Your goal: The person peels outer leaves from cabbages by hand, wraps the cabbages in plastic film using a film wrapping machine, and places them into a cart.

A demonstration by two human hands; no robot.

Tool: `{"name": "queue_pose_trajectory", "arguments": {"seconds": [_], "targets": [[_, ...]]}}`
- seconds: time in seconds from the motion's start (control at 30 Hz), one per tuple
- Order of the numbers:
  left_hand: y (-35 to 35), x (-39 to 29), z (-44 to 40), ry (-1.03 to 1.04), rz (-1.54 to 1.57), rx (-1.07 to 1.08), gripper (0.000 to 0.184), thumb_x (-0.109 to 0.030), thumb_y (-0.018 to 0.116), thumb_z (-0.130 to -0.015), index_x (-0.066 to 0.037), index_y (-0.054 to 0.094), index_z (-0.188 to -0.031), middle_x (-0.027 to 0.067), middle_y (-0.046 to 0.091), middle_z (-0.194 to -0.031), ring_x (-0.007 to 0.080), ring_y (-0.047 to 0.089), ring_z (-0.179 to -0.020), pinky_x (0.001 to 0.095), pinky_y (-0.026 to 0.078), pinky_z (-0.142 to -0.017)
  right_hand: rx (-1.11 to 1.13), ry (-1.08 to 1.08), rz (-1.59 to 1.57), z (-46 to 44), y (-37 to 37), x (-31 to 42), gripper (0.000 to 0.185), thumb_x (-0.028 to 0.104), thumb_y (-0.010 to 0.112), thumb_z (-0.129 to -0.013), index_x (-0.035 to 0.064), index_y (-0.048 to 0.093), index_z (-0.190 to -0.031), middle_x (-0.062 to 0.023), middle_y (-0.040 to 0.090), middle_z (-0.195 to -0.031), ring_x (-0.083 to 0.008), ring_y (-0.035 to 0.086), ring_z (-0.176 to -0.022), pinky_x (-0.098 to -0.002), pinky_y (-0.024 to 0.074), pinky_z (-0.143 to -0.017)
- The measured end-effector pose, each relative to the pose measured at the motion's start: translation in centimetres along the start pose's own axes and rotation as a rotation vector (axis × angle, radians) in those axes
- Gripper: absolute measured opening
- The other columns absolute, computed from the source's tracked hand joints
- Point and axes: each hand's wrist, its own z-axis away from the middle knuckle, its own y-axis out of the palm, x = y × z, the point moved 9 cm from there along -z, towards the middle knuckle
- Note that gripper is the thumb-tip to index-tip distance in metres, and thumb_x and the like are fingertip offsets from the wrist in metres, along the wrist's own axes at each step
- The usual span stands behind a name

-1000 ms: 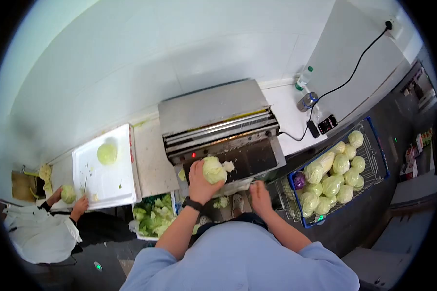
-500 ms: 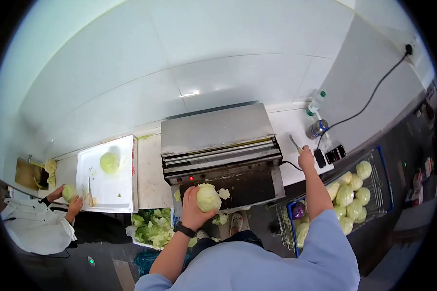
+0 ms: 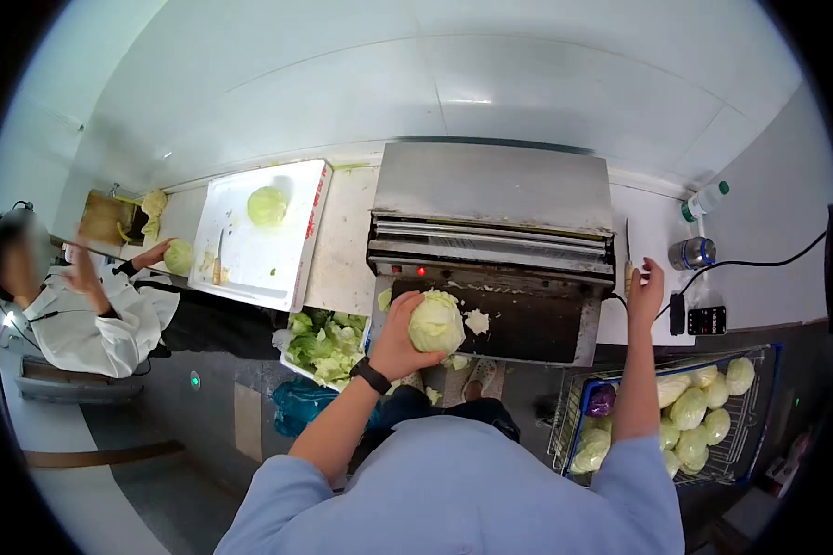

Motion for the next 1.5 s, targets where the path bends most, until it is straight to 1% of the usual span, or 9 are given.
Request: {"name": "queue_pose_trajectory", "arguments": {"seconds": [0.13, 0.2, 0.37, 0.5, 0.53, 0.7, 0.93, 1.23, 1.5], "targets": [[0.0, 3.6, 1.0, -0.121, 0.353, -0.049, 0.101, -0.025, 0.089, -0.064, -0.006, 0.035, -0.148, 0.0160, 0.045, -0.142, 0.0328, 0.047, -0.131, 0.0417, 0.040, -0.111, 0.280, -0.235, -0.173, 12.1, 3.0, 15.3, 0.020, 0.007, 0.067, -0.088, 0.0035, 0.064, -0.107, -0.0144, 0.065, -0.096, -0.0319, 0.066, -0.088, -0.0373, 0.0524, -0.077], [-0.5, 5.8, 1.4, -0.216, 0.648, -0.088, 0.101, -0.024, 0.088, -0.067, -0.008, 0.033, -0.150, 0.0140, 0.046, -0.143, 0.0306, 0.049, -0.131, 0.0408, 0.042, -0.110, 0.500, -0.310, -0.143, 17.3, 6.5, 20.1, 0.032, 0.011, 0.071, -0.086, 0.0061, 0.063, -0.117, -0.0147, 0.062, -0.107, -0.0338, 0.065, -0.096, -0.0412, 0.0541, -0.082], [-3.0, 8.8, 6.3, -0.402, 1.402, -0.266, 0.101, -0.030, 0.089, -0.071, -0.012, 0.032, -0.152, 0.0117, 0.049, -0.145, 0.0292, 0.052, -0.131, 0.0429, 0.046, -0.108, 0.639, -0.283, 0.100, 21.7, 11.8, 23.1, 0.050, 0.009, 0.073, -0.084, 0.0056, 0.055, -0.130, -0.0179, 0.051, -0.116, -0.0384, 0.064, -0.098, -0.0440, 0.0560, -0.081], [-8.2, 10.2, 12.3, -0.385, 1.481, -0.322, 0.099, -0.049, 0.082, -0.077, -0.007, 0.032, -0.152, 0.0115, 0.046, -0.150, 0.0288, 0.048, -0.136, 0.0462, 0.043, -0.111, 0.599, -0.305, 0.149, 21.8, 14.3, 25.1, 0.041, 0.004, 0.070, -0.086, 0.0019, 0.057, -0.124, -0.0193, 0.051, -0.112, -0.0395, 0.064, -0.095, -0.0446, 0.0567, -0.078], [-9.8, 10.4, 14.3, -0.323, 1.426, -0.326, 0.077, -0.050, 0.062, -0.093, -0.008, 0.036, -0.152, 0.0107, 0.046, -0.152, 0.0290, 0.045, -0.139, 0.0483, 0.036, -0.117, 0.591, -0.294, 0.162, 21.7, 15.1, 25.6, 0.040, 0.004, 0.070, -0.086, 0.0014, 0.057, -0.124, -0.0194, 0.052, -0.112, -0.0397, 0.064, -0.094, -0.0447, 0.0567, -0.078], [-15.9, 12.9, 24.4, -0.381, 1.406, -0.545, 0.079, -0.051, 0.060, -0.092, -0.011, 0.034, -0.154, 0.0099, 0.043, -0.155, 0.0301, 0.044, -0.141, 0.0498, 0.036, -0.116, 0.513, -0.425, 0.141, 23.9, 20.3, 31.9, 0.040, 0.007, 0.071, -0.087, -0.0005, 0.057, -0.123, -0.0206, 0.054, -0.110, -0.0395, 0.064, -0.092, -0.0447, 0.0564, -0.078], [-22.4, 17.3, 36.5, -0.370, 1.464, -0.827, 0.081, -0.056, 0.063, -0.089, -0.014, 0.037, -0.153, 0.0104, 0.046, -0.153, 0.0326, 0.047, -0.138, 0.0525, 0.042, -0.112, 1.001, -0.620, -0.226, 40.0, 29.4, 49.8, 0.045, 0.009, 0.072, -0.079, 0.0060, 0.063, -0.123, -0.0171, 0.063, -0.109, -0.0370, 0.062, -0.105, -0.0434, 0.0520, -0.090], [-27.7, 22.4, 42.1, -0.329, 1.477, -0.910, 0.090, -0.060, 0.070, -0.084, -0.016, 0.033, -0.155, 0.0092, 0.041, -0.156, 0.0326, 0.044, -0.140, 0.0531, 0.039, -0.114, 0.549, -0.809, 0.686, 28.8, 28.2, 44.2, 0.023, 0.005, 0.068, -0.079, 0.0060, 0.065, -0.102, -0.0132, 0.062, -0.109, -0.0330, 0.063, -0.101, -0.0427, 0.0555, -0.080], [-28.9, 24.3, 40.3, -0.282, 1.618, -0.866, 0.088, -0.055, 0.069, -0.085, -0.014, 0.034, -0.154, 0.0094, 0.042, -0.156, 0.0320, 0.044, -0.141, 0.0511, 0.038, -0.115, 0.715, -0.837, 0.801, 28.8, 29.7, 42.2, 0.025, 0.006, 0.063, -0.086, 0.0091, 0.064, -0.111, -0.0145, 0.064, -0.106, -0.0331, 0.064, -0.102, -0.0445, 0.0553, -0.082]]}}
